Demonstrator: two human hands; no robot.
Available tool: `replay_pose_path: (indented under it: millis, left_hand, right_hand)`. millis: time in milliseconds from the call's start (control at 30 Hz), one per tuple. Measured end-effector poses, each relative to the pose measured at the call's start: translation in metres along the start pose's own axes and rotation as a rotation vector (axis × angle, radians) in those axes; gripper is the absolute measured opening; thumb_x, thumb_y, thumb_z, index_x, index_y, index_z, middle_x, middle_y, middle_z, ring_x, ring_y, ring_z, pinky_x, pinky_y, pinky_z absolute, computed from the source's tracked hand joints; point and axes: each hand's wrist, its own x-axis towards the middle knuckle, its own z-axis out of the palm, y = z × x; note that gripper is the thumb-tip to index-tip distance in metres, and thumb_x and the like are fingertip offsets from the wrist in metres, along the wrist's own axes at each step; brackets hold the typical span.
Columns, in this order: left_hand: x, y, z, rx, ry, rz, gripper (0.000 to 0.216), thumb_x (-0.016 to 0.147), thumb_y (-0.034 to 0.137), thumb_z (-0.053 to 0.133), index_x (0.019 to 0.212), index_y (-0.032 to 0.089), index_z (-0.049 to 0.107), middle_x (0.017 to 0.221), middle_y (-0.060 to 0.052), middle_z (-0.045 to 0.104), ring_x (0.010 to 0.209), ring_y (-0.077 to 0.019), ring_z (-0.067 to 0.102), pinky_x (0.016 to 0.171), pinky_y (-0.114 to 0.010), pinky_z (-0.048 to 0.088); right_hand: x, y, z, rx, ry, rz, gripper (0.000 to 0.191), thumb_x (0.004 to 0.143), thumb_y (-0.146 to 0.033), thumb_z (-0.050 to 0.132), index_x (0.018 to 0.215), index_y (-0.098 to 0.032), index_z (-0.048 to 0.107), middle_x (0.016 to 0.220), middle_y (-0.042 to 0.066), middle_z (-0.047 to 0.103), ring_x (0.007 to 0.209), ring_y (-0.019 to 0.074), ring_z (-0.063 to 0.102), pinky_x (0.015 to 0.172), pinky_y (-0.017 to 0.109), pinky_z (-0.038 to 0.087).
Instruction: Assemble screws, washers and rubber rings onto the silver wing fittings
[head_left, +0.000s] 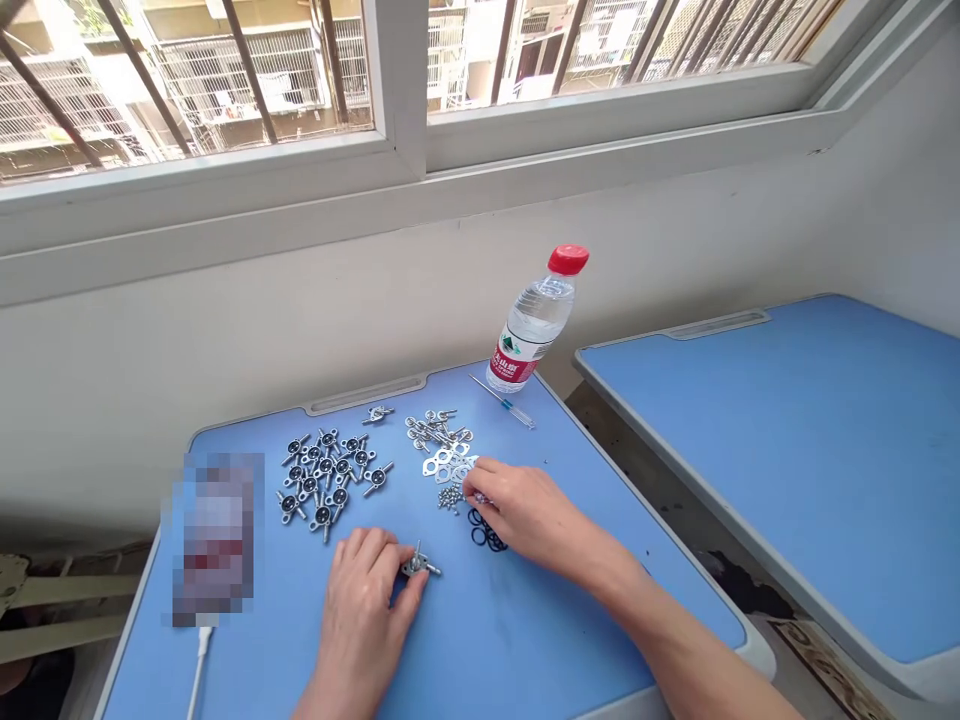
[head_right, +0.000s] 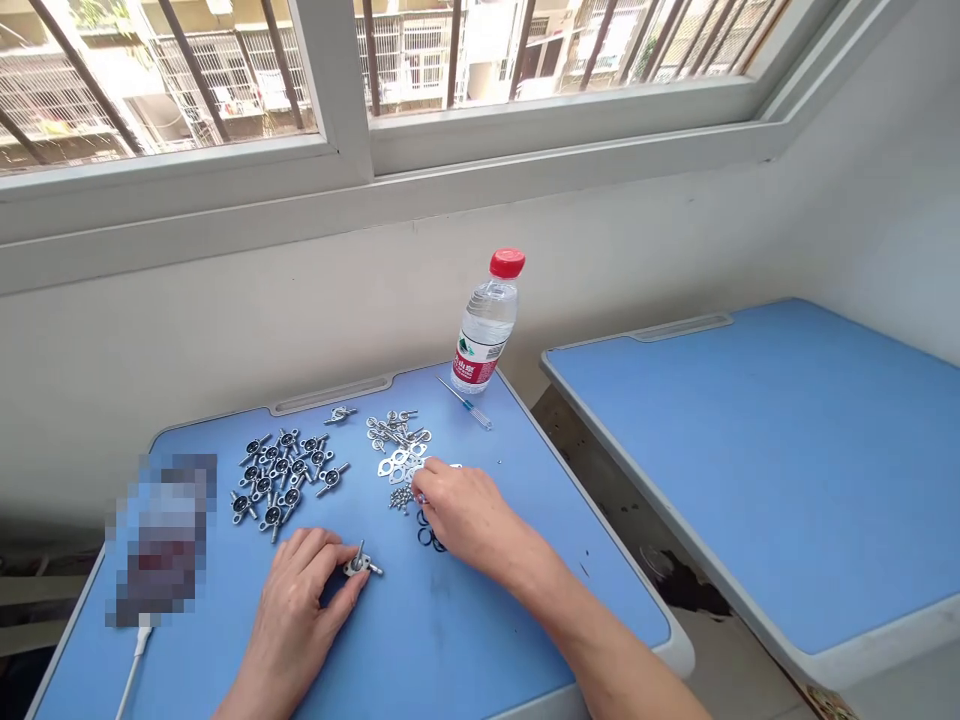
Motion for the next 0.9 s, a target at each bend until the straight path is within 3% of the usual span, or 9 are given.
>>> replay_pose_path:
  millis: [267,567,900]
  left_hand:
    - [-0.001,-0.003,0.001,0.032,0.005,0.029,0.014,0.095,0.021,0.051,0.084,0.019,0.061,0.08,-0.003,0.061,0.075,-0.0205,0.056,0.067,-0.033,0.042]
    - [-0.001,-0.004,0.0,0.06,-0.025,0.035,0.004,0.089,0.017,0.061,0.084,0.018,0.061,0.081,-0.003,0.061,0.076,-0.0208,0.056,0.067,-0.033,0.042]
    - [-0.001,0.0,-0.001,0.06,-0.008,-0.004,0.004,0.085,0.017,0.064,0.083,0.019,0.062,0.08,-0.002,0.062,0.076,-0.0208,0.055,0.067,-0.033,0.042]
  right_hand:
    - [0.005,-0.003,0.0,0.048,-0.035,0.037,0.022,0.083,0.001,0.053,0.076,-0.018,0.062,0.08,0.001,0.062,0.059,0.0112,0.052,0.051,0.024,0.025]
    - [0.001,-0.002,0.001,0.45,0.178,-0.044,0.015,0.082,-0.007,0.051,0.075,-0.019,0.056,0.073,0.0,0.064,0.065,0.0134,0.055,0.06,0.024,0.041]
    - [0.001,-0.025,0.009,0.611,0.115,-0.09,0.013,0.082,-0.012,0.055,0.073,-0.019,0.062,0.071,-0.001,0.067,0.063,0.0126,0.058,0.06,0.023,0.044]
